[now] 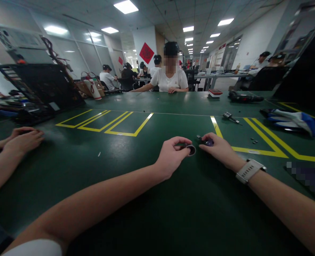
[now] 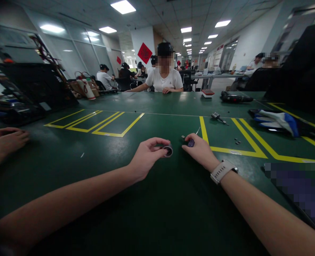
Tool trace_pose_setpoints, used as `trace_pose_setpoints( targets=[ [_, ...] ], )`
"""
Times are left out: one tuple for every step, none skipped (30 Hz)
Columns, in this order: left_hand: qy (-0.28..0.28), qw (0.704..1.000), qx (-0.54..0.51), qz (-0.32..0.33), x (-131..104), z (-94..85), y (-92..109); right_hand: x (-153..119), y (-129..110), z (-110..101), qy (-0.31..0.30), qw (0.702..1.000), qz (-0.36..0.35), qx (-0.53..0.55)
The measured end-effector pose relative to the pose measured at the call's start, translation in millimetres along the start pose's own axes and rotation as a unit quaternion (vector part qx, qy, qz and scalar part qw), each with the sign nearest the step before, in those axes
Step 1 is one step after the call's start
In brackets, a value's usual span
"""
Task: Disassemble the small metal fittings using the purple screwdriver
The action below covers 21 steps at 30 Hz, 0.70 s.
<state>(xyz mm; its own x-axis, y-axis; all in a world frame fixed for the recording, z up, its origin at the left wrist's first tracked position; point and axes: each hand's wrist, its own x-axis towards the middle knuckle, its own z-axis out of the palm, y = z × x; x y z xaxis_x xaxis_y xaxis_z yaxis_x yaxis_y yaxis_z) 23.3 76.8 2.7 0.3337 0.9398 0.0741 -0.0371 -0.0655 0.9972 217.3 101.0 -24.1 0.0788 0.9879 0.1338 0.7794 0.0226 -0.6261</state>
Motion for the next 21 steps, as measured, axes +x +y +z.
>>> trace_pose_setpoints(
  targets=[
    [0.004,1.0,-0.004,0.012,4.7,2.7,2.4,-5.9,-6.9,2.3,-0.016,1.0,-0.02,0.002],
    [0.012,1.0,-0.008,0.024,9.9,5.8,5.4,-12.0,-13.2,4.4,-0.029,0.999,-0.039,0.005],
    [0.02,0.999,-0.013,0.035,15.6,9.5,9.3,-18.2,-18.9,6.3,-0.039,0.998,-0.056,0.01],
    [0.027,0.999,-0.017,0.044,21.8,13.8,13.9,-24.6,-23.9,8.0,-0.047,0.996,-0.07,0.014],
    [0.029,0.998,-0.02,0.05,28.6,18.7,19.3,-31.0,-28.4,9.7,-0.053,0.995,-0.081,0.018],
    [0.024,0.998,-0.026,0.053,36.1,24.2,25.0,-37.4,-32.4,11.4,-0.057,0.994,-0.089,0.022],
    [0.014,0.998,-0.036,0.052,44.2,30.1,30.6,-44.0,-36.1,13.2,-0.062,0.993,-0.096,0.025],
    [-0.009,0.998,-0.036,0.044,52.9,36.4,35.6,-50.8,-39.6,15.1,-0.068,0.992,-0.102,0.029],
    [-0.036,0.998,-0.024,0.038,62.3,43.1,39.4,-57.8,-43.1,17.1,-0.073,0.991,-0.107,0.033],
    [-0.061,0.997,-0.008,0.045,72.3,50.0,41.5,-65.1,-46.6,19.2,-0.079,0.99,-0.114,0.036],
    [-0.092,0.994,0.018,0.064,82.5,57.2,41.6,-72.6,-50.2,21.3,-0.084,0.988,-0.119,0.04],
    [-0.123,0.987,0.058,0.086,92.7,64.5,39.7,-80.1,-53.9,23.2,-0.091,0.987,-0.125,0.043],
    [-0.152,0.976,0.111,0.113,102.5,71.9,36.0,-87.4,-57.6,24.9,-0.098,0.986,-0.129,0.047],
    [-0.177,0.958,0.176,0.14,111.6,79.3,30.7,-94.2,-61.2,26.2,-0.104,0.984,-0.133,0.05],
    [-0.203,0.934,0.247,0.162,119.5,86.4,24.5,-100.2,-64.5,27.1,-0.11,0.983,-0.136,0.052],
    [-0.234,0.902,0.317,0.174,126.0,93.2,17.9,-105.2,-67.3,27.6,-0.114,0.982,-0.138,0.054],
    [-0.264,0.87,0.376,0.18,131.0,99.4,11.5,-109.1,-69.5,27.7,-0.117,0.982,-0.139,0.056],
    [-0.289,0.841,0.42,0.183,134.5,104.9,5.8,-111.7,-71.1,27.5,-0.12,0.981,-0.14,0.057],
    [-0.301,0.828,0.437,0.182,136.9,109.5,1.3,-113.2,-72.1,27.0,-0.122,0.981,-0.14,0.06],
    [-0.311,0.818,0.449,0.182,138.3,113.2,-1.7,-113.8,-72.5,26.4,-0.123,0.98,-0.141,0.062],
    [-0.318,0.813,0.453,0.181,139.3,116.0,-3.2,-113.8,-72.5,25.7,-0.123,0.98,-0.142,0.065]
  ],
)
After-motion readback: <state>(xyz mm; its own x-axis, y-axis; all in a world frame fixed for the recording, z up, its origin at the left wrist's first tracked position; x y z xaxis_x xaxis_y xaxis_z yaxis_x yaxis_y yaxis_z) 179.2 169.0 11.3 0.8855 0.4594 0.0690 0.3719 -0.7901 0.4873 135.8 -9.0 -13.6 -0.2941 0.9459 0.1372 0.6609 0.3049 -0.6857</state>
